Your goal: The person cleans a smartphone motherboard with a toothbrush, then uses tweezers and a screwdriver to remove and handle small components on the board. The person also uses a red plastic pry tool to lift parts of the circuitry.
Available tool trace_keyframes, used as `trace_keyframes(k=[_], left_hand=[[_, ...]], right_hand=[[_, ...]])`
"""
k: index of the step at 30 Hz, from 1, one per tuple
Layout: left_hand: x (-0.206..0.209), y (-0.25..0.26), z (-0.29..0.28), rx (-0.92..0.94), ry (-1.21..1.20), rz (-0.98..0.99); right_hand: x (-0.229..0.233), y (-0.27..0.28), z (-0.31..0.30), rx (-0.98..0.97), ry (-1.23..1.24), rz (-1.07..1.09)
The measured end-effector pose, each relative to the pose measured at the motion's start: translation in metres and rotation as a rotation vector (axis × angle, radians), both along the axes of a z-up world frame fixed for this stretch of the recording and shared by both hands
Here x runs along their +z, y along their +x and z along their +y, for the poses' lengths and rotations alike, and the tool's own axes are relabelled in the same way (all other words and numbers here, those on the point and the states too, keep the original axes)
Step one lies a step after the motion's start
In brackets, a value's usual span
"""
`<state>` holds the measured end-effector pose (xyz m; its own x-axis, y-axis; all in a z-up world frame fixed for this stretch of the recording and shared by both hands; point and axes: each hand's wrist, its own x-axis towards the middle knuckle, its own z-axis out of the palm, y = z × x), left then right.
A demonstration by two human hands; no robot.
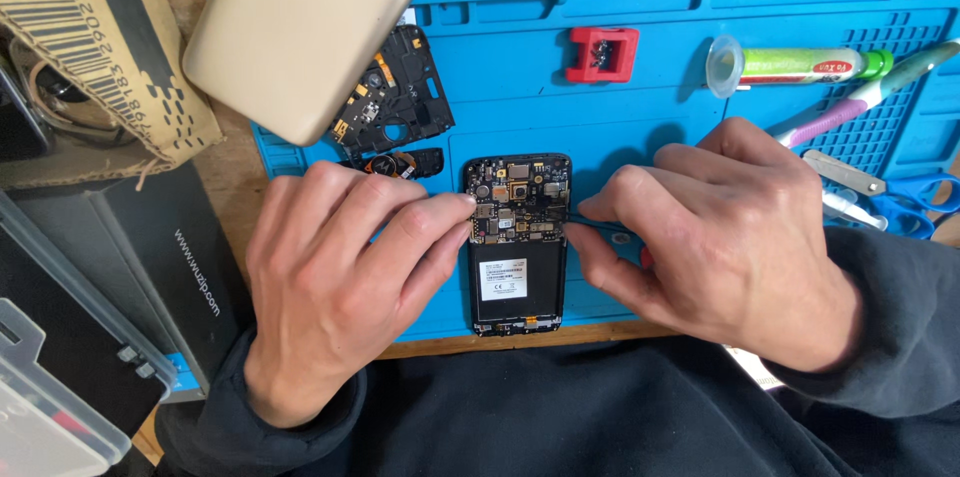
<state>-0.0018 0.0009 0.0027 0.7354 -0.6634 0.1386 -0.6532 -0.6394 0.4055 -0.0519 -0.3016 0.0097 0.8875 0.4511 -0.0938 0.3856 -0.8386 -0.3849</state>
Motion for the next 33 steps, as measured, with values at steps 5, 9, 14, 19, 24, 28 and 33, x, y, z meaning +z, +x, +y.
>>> trace_keyframes(k=[5, 9, 14, 19, 24, 28, 33], left_hand=[[-0.001, -0.001, 0.001, -0.008, 0.016, 0.014], [0.001, 0.0, -0.001, 0.002, 0.004, 0.019], [0.0, -0.001, -0.001, -0.002, 0.015, 0.009], [-0.001, -0.002, -0.001, -0.004, 0.018, 0.005], [-0.001, -0.003, -0.001, -0.01, 0.021, -0.002], [-0.002, -0.003, 0.0, -0.003, 0.006, -0.008], [-0.001, -0.003, -0.002, 0.033, -0.082, -0.003]], right_hand=[[-0.004, 0.0, 0.001, -0.001, 0.012, -0.013], [-0.004, 0.003, 0.001, 0.0, 0.029, -0.008], [-0.008, 0.004, 0.001, 0.005, 0.042, -0.026], [-0.013, 0.006, 0.001, 0.033, 0.083, -0.016], [-0.018, 0.007, 0.003, 0.06, 0.15, -0.042], [-0.018, 0.011, 0.001, 0.108, 0.18, -0.058], [-0.017, 0.019, 0.004, 0.154, 0.274, -0.09]])
